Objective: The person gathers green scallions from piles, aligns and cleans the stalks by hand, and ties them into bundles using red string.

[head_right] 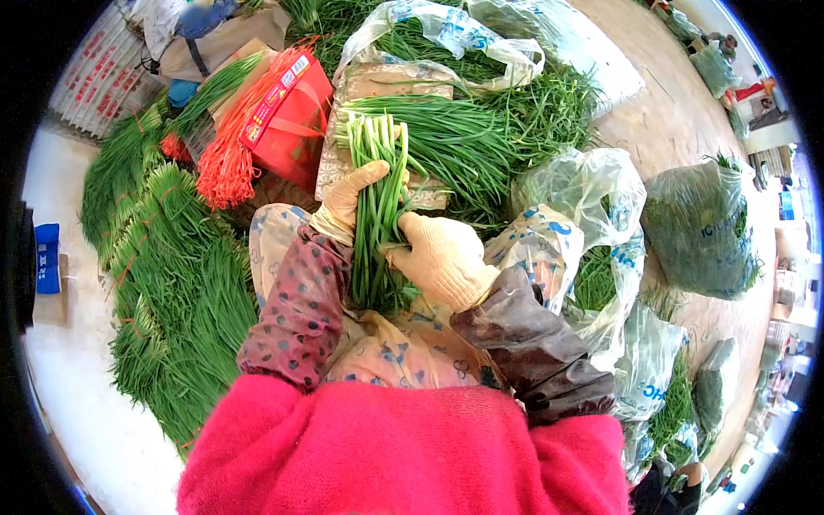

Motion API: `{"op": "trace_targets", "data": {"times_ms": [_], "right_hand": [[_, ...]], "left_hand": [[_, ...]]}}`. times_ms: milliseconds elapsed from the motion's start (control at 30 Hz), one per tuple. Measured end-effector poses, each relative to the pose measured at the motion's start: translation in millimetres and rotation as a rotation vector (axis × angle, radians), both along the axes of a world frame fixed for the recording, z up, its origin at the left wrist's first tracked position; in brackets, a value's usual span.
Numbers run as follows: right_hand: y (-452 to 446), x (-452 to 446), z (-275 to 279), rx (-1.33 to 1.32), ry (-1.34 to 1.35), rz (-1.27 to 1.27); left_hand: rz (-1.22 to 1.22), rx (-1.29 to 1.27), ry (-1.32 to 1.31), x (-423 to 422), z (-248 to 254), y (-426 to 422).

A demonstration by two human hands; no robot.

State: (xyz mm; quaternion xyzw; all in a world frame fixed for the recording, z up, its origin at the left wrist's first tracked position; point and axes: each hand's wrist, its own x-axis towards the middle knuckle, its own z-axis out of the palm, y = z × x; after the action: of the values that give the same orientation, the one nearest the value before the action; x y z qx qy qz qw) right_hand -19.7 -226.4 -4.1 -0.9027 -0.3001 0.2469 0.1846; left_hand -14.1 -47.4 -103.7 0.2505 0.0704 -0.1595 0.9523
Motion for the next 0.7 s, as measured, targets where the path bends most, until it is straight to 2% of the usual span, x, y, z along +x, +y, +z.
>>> {"op": "trace_targets", "data": {"times_ms": [133,167,233,300,367,433,467,500,567,600,633,700], "right_hand": [[-18,15,7,0.115,0.017,0.081],[-23,23,14,0.189,0.212,0.105],[-27,31,25,0.408,0.725,-0.091],[-29,39,36,0.547,0.916,-0.235],[-28,44,35,0.803,1.031,-0.346],[-23,48,20,1.001,1.056,-0.435],[-23,48,18,0.992,1.056,-0.442],[-21,47,18,0.982,1.058,-0.448],[-19,48,18,1.023,1.018,-0.484],[-17,48,20,1.064,0.976,-0.517],[-14,40,40,1.244,0.887,-0.663],[-39,82,20,1.648,1.214,-0.049]], "left_hand": [[0.026,0.033,-0.014,-8,0,-9],[-0.001,0.010,-0.035,-7,0,-12],[-0.002,-0.015,-0.107,-9,2,-19],[-0.113,-0.062,-0.144,-15,3,-21],[-0.105,-0.123,-0.153,-13,-1,-30],[-0.087,-0.025,-0.375,-9,15,-31],[-0.132,0.146,-0.398,1,4,-30],[-0.133,0.145,-0.397,4,3,-30],[-0.301,0.386,-0.392,6,0,-32],[-0.301,0.385,-0.392,4,6,-33],[-0.306,0.379,-0.349,0,11,-34],[-0.308,0.366,-0.264,-6,21,-34]]}}
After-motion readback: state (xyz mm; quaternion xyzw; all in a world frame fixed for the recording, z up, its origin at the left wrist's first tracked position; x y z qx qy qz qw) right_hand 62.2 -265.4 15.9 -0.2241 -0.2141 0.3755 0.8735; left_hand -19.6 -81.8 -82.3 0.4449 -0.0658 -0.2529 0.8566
